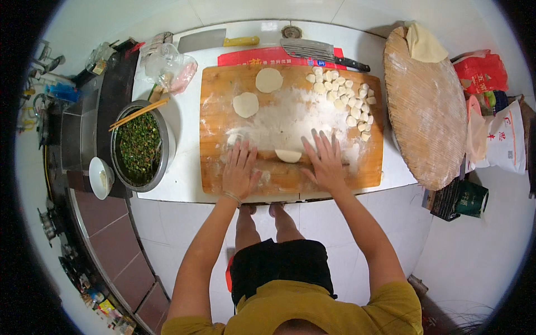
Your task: The person rolls small dough balls into flat circular discs using a wooden rolling pin on a floured wooden board. They repeatedly pick up a dough ball, flatten it, and roll it out, placing the finished discs on the board.
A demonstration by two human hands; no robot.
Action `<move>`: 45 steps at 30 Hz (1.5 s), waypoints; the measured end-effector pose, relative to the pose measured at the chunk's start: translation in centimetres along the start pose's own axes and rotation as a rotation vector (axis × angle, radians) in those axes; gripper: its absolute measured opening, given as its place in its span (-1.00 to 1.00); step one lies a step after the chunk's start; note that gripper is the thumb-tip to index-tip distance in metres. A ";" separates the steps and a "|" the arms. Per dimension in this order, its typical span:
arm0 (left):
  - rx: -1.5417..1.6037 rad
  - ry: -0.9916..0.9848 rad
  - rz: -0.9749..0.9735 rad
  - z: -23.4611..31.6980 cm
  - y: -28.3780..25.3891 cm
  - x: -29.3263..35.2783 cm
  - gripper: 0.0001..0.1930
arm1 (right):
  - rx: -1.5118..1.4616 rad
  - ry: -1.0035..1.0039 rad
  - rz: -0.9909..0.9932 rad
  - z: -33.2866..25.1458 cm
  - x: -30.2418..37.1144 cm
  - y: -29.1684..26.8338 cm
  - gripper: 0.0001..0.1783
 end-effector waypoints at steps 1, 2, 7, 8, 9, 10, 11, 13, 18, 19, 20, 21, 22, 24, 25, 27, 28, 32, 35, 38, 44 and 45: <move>-0.007 -0.001 -0.009 0.0 0.1 0.0 -0.24 | -0.053 0.030 -0.022 0.7 -0.3 0.6 -0.21; -0.012 0.004 0.029 -0.4 -0.2 -1.4 -0.24 | -0.100 0.053 -0.035 2.0 -1.2 1.4 -0.29; 0.080 0.037 0.233 0.6 -4.1 -6.9 -0.32 | -0.288 0.147 -0.088 3.7 -3.1 1.8 -0.60; 0.132 0.054 0.289 1.5 -5.4 -7.2 -0.34 | -0.456 0.191 -0.110 4.1 -2.6 2.2 -0.62; 0.244 0.006 0.400 1.9 -5.8 -6.4 -0.37 | -0.625 0.234 -0.130 4.5 -1.6 2.7 -0.63; 0.357 -0.041 0.508 2.7 -5.9 -4.7 -0.40 | -0.794 0.280 -0.150 4.6 -0.5 3.3 -0.64; 0.468 -0.091 0.614 3.1 -5.8 -3.4 -0.42 | -0.973 0.361 -0.209 4.5 0.5 4.5 -0.66; 1.010 -0.179 0.421 4.2 -1.6 -4.1 -0.48 | -1.333 0.524 -0.331 3.5 2.6 6.6 -0.70; 2.086 -0.554 -0.057 8.0 1.6 -5.3 -0.74 | -1.744 0.647 -0.253 0.8 3.7 4.9 -0.75; 2.092 -0.582 -0.072 8.0 2.3 -5.3 -0.78 | -1.720 0.655 -0.208 0.9 3.7 4.7 -0.75; 2.097 -0.609 -0.088 7.9 3.2 -5.5 -0.81 | -1.657 0.634 -0.125 1.4 3.6 4.4 -0.74; 2.102 -0.637 -0.104 7.8 4.1 -5.8 -0.84 | -1.592 0.613 -0.043 1.8 3.6 4.0 -0.73; 2.072 -0.616 -0.095 7.6 4.5 -6.3 -0.85 | -1.526 0.589 0.039 2.2 3.4 3.5 -0.71; 2.012 -0.574 -0.080 7.3 5.2 -7.7 -0.86 | -1.080 0.690 0.142 3.7 3.6 2.4 -0.66; 1.910 -0.552 -0.066 6.8 5.2 -8.8 -0.85 | -0.855 0.729 0.186 4.2 3.7 1.3 -0.64; 1.714 -0.505 -0.040 5.8 5.1 -11.6 -0.84 | -0.652 0.750 0.290 5.1 3.4 -1.2 -0.64; 1.595 -0.407 0.001 6.0 3.7 -13.3 -0.81 | -0.549 0.759 0.340 5.6 3.4 -2.1 -0.63; 0.747 -0.119 0.092 2.9 2.9 -21.5 -0.78 | -0.499 0.761 0.411 7.7 4.2 -2.0 -0.58; 0.218 -0.052 0.167 3.6 0.5 -25.2 -0.69 | -0.505 0.808 0.432 9.0 5.9 -1.9 -0.58; 0.004 0.074 0.169 6.0 -0.8 -26.5 -0.68 | -0.480 0.732 0.482 9.2 6.7 -2.4 -0.58; -0.204 0.122 0.188 8.0 0.6 -27.3 -0.71 | -0.609 0.867 0.401 9.2 8.2 -1.0 -0.65; -0.191 0.158 0.200 8.0 0.4 -27.1 -0.70 | -0.593 0.840 0.419 9.1 8.3 -1.1 -0.65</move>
Point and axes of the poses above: each hand's wrist, its own x-axis away from the middle knuckle, its own y-axis out of the palm, z = x × y, the point moved 7 cm from there along -x, towards the middle knuckle
